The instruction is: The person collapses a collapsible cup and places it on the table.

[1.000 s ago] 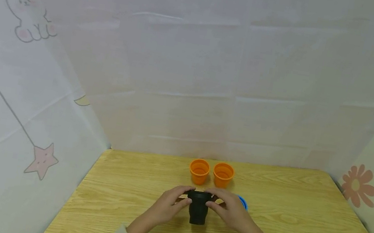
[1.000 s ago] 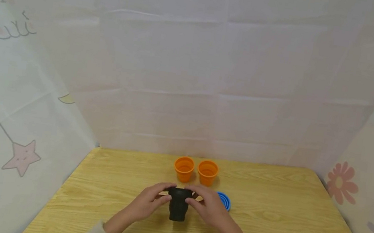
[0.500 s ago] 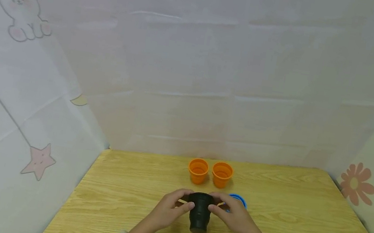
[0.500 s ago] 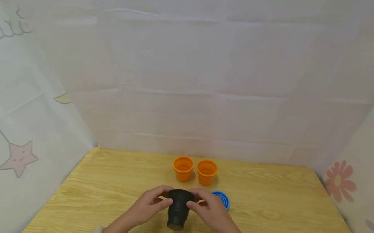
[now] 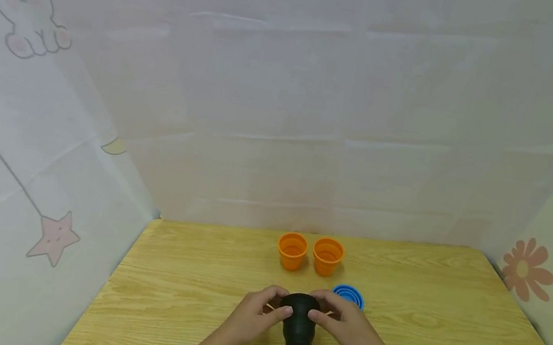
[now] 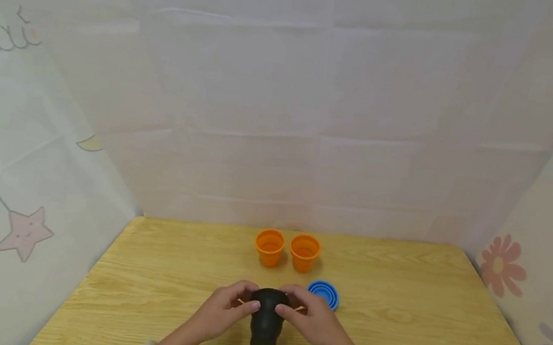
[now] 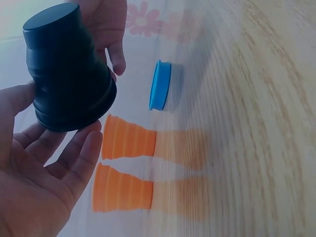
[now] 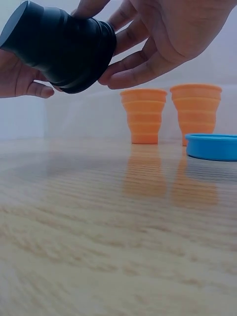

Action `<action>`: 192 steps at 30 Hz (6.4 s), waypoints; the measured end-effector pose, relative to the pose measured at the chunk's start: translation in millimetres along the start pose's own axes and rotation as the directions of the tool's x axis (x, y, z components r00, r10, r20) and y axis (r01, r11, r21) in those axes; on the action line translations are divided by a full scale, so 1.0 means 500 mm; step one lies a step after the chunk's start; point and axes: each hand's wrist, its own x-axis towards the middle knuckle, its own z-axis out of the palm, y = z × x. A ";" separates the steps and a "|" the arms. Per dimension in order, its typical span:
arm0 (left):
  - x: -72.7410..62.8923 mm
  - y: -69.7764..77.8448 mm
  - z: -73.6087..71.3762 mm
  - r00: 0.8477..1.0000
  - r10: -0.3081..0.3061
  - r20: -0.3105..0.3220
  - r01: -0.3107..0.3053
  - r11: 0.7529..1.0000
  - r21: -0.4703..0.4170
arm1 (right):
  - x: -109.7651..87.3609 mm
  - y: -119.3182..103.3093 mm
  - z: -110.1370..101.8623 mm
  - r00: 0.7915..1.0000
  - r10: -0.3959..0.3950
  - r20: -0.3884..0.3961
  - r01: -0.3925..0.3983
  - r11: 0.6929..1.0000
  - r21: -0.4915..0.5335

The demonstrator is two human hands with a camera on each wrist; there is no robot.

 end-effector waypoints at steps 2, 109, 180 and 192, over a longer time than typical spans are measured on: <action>-0.002 0.005 0.001 1.000 0.002 0.001 -0.002 1.000 0.005 | -0.001 0.001 0.000 1.000 -0.006 0.004 0.006 1.000 -0.006; 0.013 0.036 -0.003 0.956 0.001 0.293 0.122 0.909 -0.399 | -0.042 -0.038 -0.030 0.979 -0.065 0.193 -0.039 0.869 0.493; 0.026 0.019 0.013 0.995 -0.044 0.090 0.070 0.947 -0.314 | -0.024 -0.047 -0.005 0.999 0.013 0.052 -0.019 0.993 0.120; 0.026 0.025 0.009 0.993 -0.072 0.089 0.093 0.961 -0.259 | -0.023 -0.046 0.001 0.996 0.089 0.021 -0.091 0.979 0.182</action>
